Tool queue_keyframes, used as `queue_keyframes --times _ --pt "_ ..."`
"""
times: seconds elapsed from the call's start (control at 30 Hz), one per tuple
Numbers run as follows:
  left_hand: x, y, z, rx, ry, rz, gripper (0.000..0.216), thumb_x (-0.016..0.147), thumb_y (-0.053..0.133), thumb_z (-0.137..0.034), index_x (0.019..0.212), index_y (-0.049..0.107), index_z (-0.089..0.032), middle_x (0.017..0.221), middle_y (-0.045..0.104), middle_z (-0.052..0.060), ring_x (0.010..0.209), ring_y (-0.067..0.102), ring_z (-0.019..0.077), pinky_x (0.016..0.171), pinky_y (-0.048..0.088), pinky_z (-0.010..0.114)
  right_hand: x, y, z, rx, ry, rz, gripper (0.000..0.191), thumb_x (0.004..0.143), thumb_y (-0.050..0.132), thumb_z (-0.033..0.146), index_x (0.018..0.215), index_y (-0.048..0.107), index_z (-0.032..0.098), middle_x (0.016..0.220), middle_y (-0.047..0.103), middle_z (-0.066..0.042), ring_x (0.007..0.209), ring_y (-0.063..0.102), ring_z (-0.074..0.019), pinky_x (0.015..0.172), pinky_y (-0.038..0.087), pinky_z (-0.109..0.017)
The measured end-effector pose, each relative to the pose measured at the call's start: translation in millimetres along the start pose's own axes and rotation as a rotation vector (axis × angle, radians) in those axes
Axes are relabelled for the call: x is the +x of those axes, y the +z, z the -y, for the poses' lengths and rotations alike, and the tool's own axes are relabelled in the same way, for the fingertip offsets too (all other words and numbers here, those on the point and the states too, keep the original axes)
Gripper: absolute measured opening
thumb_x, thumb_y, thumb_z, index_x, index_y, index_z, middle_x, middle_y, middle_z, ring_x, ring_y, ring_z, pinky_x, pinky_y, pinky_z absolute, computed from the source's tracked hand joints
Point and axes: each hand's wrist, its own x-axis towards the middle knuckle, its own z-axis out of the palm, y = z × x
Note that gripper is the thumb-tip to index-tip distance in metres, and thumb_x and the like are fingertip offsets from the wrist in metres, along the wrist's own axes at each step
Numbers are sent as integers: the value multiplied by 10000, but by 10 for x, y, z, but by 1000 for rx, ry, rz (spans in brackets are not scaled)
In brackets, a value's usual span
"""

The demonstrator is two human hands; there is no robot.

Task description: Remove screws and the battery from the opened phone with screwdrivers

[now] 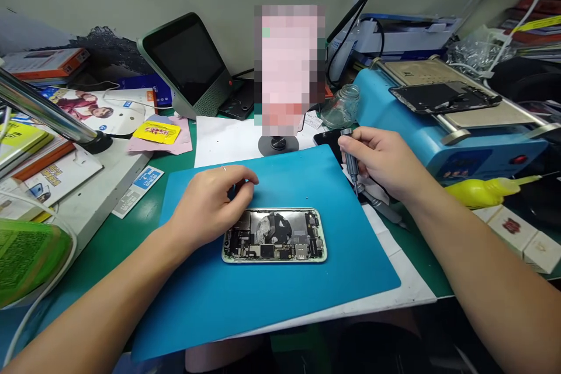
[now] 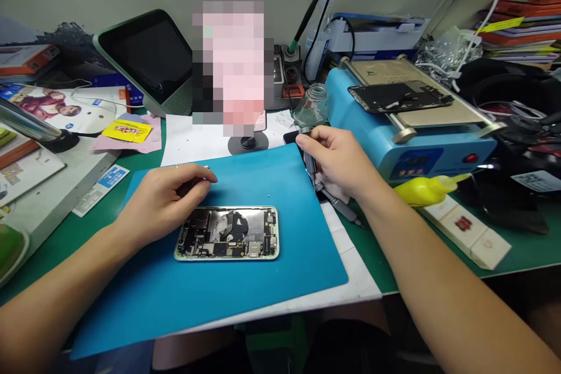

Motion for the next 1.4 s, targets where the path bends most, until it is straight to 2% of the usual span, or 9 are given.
queue_keyframes --times 0.17,0.27,0.53,0.67,0.8,1.0,1.17,1.3,1.4 --pt "-10 8 2 -18 -26 37 268 995 529 -306 1001 779 -211 803 787 -13 646 668 155 601 439 280 -57 -34 -5 21 -106 -12 560 783 832 759 786 762 204 821 743 -72 603 574 -117 517 475 -254" --pt "-17 16 12 -26 -33 47 280 1006 514 -321 1005 773 -215 844 806 -7 689 709 168 622 462 287 -82 -29 16 37 -153 7 549 794 820 758 805 801 210 933 784 -91 724 663 -156 623 554 -273" --pt "-29 28 16 -19 -22 75 288 1042 490 -322 1027 760 -221 911 822 13 772 754 184 655 481 292 -141 -21 -15 107 -234 85 456 859 823 628 1120 830 254 930 800 -67 792 735 -183 654 605 -288" --pt "-25 39 21 -12 0 73 276 1050 491 -307 1032 754 -226 918 821 14 777 757 184 654 488 290 -211 -29 42 87 -361 114 296 882 819 556 1017 855 294 969 806 -64 909 749 -214 855 656 -382" --pt "-17 43 11 -13 11 67 285 1056 484 -305 1025 756 -222 902 814 10 768 756 175 646 494 285 -256 -41 123 63 -479 131 162 884 836 474 953 868 331 977 813 -63 965 753 -239 1011 635 -463" --pt "-24 47 3 -20 11 70 293 1064 476 -302 1026 756 -223 918 817 -2 782 763 166 657 500 285 -255 -55 104 74 -582 161 153 912 822 334 1044 873 391 1033 817 -34 979 758 -205 917 637 -374" --pt "-33 50 14 -18 5 74 284 1067 482 -302 1035 755 -229 930 817 -9 787 761 165 667 503 284 -247 -47 75 51 -579 166 140 915 820 379 1040 881 362 1025 802 -57 959 748 -209 860 641 -364" --pt "-33 54 25 -19 -7 76 283 1072 486 -312 1051 756 -232 956 821 -5 813 766 169 681 507 282 -249 -42 74 41 -524 70 144 891 843 432 1000 878 346 1036 748 -69 935 705 -206 800 625 -356" --pt "-38 61 25 -24 -4 74 282 1073 489 -321 1051 757 -235 945 818 -2 794 758 166 678 509 276 -246 -48 82 46 -466 -20 174 871 854 473 969 858 329 940 697 -52 868 663 -195 770 601 -358"
